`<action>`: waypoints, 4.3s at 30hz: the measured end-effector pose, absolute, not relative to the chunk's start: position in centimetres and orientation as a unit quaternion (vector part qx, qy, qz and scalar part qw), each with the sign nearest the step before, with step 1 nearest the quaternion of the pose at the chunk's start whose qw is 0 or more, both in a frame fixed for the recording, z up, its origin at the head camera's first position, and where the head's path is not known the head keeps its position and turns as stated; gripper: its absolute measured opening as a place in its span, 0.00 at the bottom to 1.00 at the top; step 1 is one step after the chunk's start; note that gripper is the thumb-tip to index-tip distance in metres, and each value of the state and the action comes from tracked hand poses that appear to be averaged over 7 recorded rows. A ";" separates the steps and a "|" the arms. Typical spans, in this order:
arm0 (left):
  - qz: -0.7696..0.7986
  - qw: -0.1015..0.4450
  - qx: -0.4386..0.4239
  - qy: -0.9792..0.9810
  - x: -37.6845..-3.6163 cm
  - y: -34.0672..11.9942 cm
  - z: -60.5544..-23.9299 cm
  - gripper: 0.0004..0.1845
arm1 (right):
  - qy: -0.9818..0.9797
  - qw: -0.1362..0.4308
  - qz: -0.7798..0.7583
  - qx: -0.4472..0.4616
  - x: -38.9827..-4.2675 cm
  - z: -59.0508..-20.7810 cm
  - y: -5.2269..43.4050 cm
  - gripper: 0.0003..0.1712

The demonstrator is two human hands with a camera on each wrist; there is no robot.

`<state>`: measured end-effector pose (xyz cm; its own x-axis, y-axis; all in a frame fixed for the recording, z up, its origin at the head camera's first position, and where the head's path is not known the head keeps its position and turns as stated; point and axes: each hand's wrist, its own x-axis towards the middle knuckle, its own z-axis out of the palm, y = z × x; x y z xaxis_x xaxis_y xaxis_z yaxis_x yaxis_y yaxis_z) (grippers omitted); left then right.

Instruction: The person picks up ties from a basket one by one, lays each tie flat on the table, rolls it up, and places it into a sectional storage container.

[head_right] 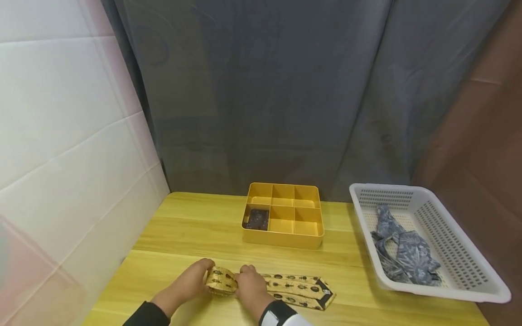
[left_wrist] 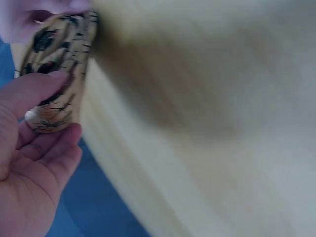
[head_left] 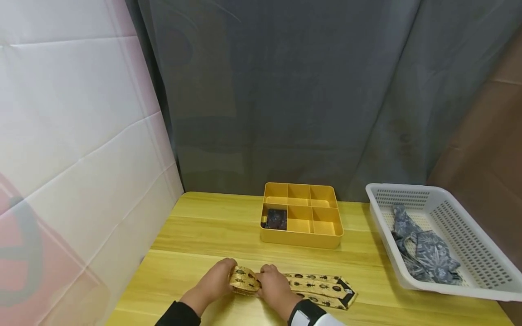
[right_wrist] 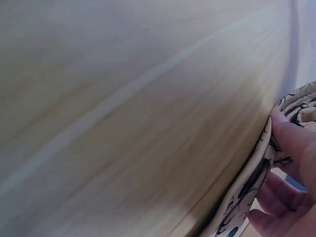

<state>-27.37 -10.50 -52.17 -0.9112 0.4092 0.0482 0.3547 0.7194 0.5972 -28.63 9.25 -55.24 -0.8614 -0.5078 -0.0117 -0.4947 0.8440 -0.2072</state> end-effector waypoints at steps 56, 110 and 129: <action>0.136 0.040 0.232 0.962 -28.2 -3.4 -50.8 0.16 | 0.913 0.073 -0.352 -0.194 -28.1 -53.4 12.2 0.26; 0.307 0.051 0.201 0.929 -27.6 -9.0 -53.8 0.27 | 0.946 -0.005 -0.208 -0.250 -28.0 -56.1 12.9 0.20; 0.166 0.029 0.221 0.961 -27.5 -7.8 -49.5 0.18 | 0.944 -0.004 -0.202 -0.262 -28.4 -56.5 10.3 0.24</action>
